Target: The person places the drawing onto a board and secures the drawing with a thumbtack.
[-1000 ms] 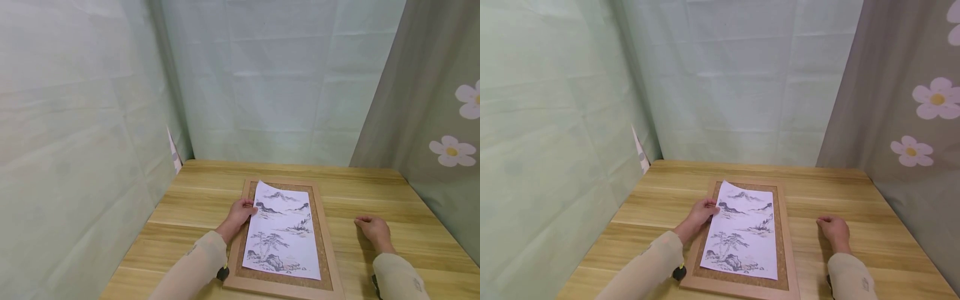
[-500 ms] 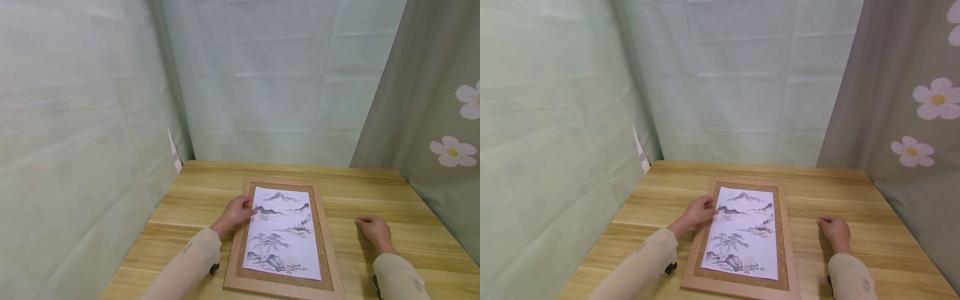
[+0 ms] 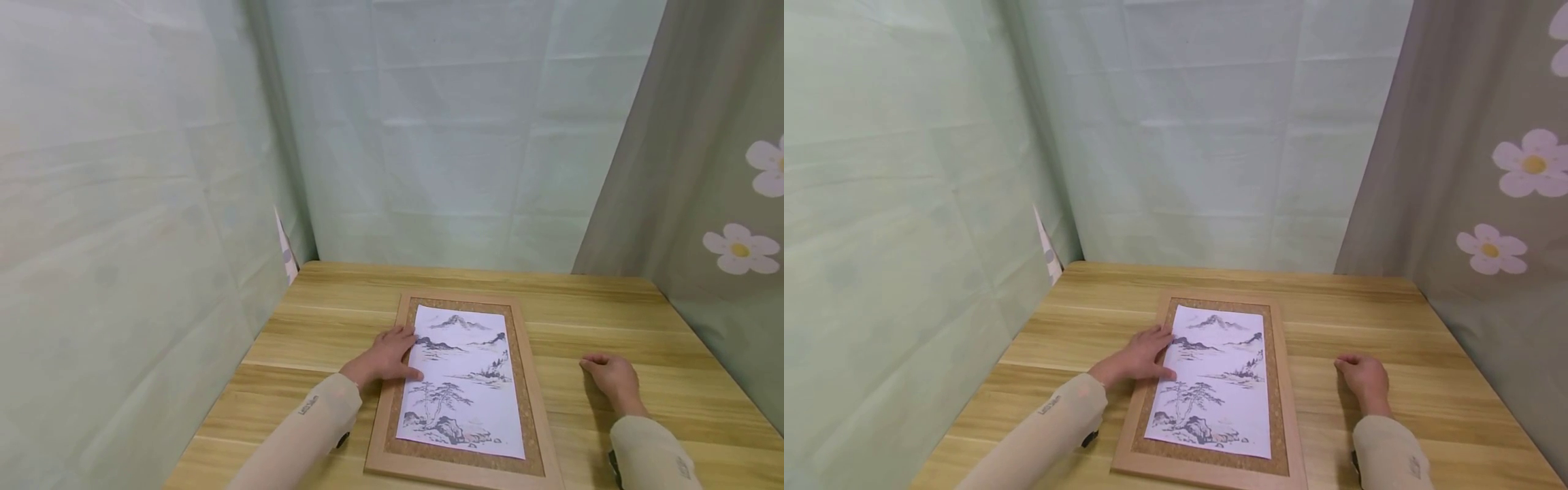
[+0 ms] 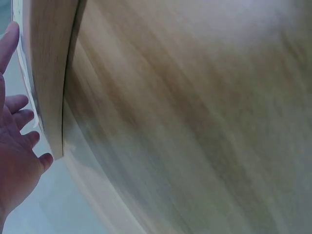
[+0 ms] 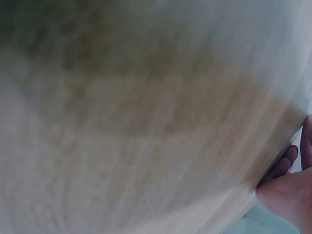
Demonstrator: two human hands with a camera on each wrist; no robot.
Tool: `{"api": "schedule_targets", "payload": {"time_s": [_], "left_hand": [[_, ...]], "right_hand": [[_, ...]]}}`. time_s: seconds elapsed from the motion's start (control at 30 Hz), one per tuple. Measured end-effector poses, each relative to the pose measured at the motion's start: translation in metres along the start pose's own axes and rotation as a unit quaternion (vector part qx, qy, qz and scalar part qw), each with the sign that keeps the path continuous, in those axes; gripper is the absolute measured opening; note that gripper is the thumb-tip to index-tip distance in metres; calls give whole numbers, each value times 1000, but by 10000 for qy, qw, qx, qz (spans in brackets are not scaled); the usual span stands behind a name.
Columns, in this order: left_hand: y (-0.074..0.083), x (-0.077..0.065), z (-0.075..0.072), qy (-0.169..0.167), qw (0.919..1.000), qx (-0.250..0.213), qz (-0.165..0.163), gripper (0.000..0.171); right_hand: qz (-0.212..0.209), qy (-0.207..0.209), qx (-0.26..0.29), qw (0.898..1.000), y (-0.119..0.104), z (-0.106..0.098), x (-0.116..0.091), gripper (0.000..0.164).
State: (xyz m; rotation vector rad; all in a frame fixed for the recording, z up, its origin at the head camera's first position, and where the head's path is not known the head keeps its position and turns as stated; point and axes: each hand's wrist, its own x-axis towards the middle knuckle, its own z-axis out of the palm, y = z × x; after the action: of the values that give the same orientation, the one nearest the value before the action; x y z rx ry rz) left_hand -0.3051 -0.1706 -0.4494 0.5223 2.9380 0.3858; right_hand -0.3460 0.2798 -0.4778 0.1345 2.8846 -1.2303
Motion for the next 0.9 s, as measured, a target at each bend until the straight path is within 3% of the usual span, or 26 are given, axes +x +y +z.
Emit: {"api": "schedule_targets", "payload": {"time_s": [0.5, 0.9], "left_hand": [[5, -4, 1, -151, 9998, -29, 140, 91], [3, -7, -2, -213, 9997, -124, 38, 92]], "right_hand": [[108, -78, 40, 9999, 5, 0, -1, 38], [-214, 135, -253, 9994, 2, 2, 2, 37]]}}
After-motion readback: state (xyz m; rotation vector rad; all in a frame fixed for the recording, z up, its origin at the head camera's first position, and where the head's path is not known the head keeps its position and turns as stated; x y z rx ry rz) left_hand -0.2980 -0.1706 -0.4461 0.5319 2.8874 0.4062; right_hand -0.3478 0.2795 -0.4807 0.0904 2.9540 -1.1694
